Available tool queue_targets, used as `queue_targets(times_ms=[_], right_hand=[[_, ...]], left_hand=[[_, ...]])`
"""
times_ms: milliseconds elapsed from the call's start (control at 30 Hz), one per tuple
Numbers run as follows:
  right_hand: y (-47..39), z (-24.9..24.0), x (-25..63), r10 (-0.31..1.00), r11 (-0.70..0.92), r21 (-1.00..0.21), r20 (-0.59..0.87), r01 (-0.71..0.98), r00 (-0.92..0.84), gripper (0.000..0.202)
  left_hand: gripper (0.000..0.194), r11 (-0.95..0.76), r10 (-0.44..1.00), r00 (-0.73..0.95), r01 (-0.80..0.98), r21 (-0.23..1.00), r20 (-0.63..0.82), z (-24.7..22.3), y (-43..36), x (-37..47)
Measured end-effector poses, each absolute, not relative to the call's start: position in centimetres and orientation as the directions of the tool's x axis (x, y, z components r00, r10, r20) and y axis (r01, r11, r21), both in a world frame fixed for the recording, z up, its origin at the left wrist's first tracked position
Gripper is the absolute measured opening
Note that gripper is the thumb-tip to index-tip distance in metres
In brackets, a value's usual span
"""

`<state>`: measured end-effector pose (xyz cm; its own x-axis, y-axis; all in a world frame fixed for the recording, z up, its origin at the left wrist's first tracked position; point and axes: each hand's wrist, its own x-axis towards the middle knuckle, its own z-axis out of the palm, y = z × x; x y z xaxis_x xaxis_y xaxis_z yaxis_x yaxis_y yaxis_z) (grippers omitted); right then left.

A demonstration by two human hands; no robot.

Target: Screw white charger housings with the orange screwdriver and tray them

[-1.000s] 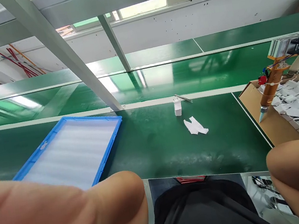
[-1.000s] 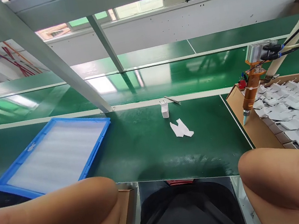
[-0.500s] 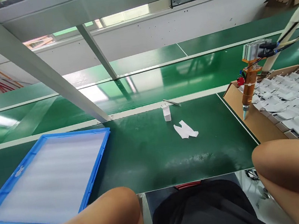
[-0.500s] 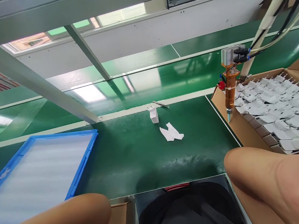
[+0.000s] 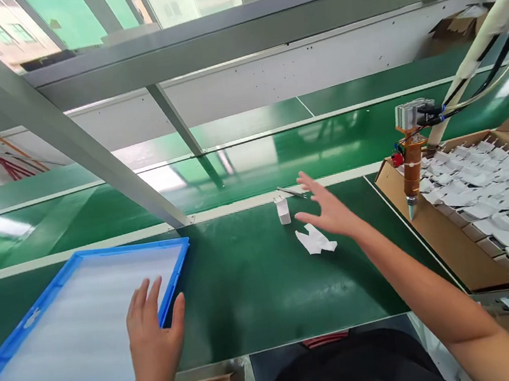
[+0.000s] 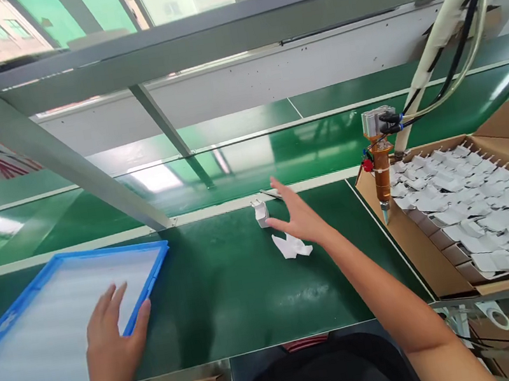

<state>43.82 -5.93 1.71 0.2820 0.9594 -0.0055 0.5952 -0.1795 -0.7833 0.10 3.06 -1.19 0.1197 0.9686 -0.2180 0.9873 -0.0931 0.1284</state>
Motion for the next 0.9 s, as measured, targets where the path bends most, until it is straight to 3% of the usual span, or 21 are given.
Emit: queue_targets(times_ms=[100, 167, 233, 300, 400, 567, 700, 767, 900], right_hand=[[-3.1, -1.2, 43.1, 0.95, -0.31, -0.768, -0.226, 0.56, 0.216, 0.111], [-1.2, -2.8, 42.5, 0.93, -0.366, -0.769, -0.286, 0.524, 0.23, 0.113], [0.2, -3.7, 42.0, 0.917, -0.396, -0.769, -0.298, 0.503, 0.265, 0.097], [0.3, -3.9, 42.0, 0.913, -0.398, -0.785, -0.288, 0.475, 0.288, 0.082], [-1.8, -3.3, 42.5, 0.904, -0.391, -0.832, -0.267, 0.394, 0.333, 0.083], [-8.7, -1.4, 44.0, 0.868, -0.38, -0.899, -0.265, 0.218, 0.42, 0.102], [-14.1, 0.8, 43.1, 0.887, -0.27, -0.963, -0.245, 0.009, 0.391, 0.102], [-16.0, 1.9, 41.9, 0.905, -0.212, -0.976, -0.176, 0.053, 0.387, 0.098], [-17.8, 3.5, 38.8, 0.904, -0.15, -0.906, 0.037, 0.395, 0.427, 0.093]], left_hand=[[0.071, -0.107, 0.964, 0.136, 0.985, 0.134, -0.228, -2.5, 5.5, -1.4], [0.074, -0.092, 0.958, 0.116, 0.991, 0.099, -0.264, -3.7, 6.6, -2.5], [0.081, -0.096, 0.947, 0.111, 0.993, 0.065, -0.303, -5.1, 7.3, -3.3], [0.087, -0.136, 0.935, 0.166, 0.984, 0.116, -0.312, -6.3, 7.3, -3.4], [0.095, -0.329, 0.914, 0.378, 0.903, 0.276, -0.146, -7.6, 5.5, -1.9], [0.079, -0.375, 0.879, 0.46, 0.832, 0.408, -0.129, -7.7, 0.0, 3.6], [0.053, -0.627, 0.777, 0.584, 0.693, 0.356, 0.233, -4.9, -3.2, 8.8], [0.046, -0.653, 0.742, 0.625, 0.592, 0.473, 0.243, -2.6, -4.4, 11.5], [0.052, -0.462, 0.649, 0.744, 0.221, 0.859, 0.157, 0.9, -7.1, 17.1]])
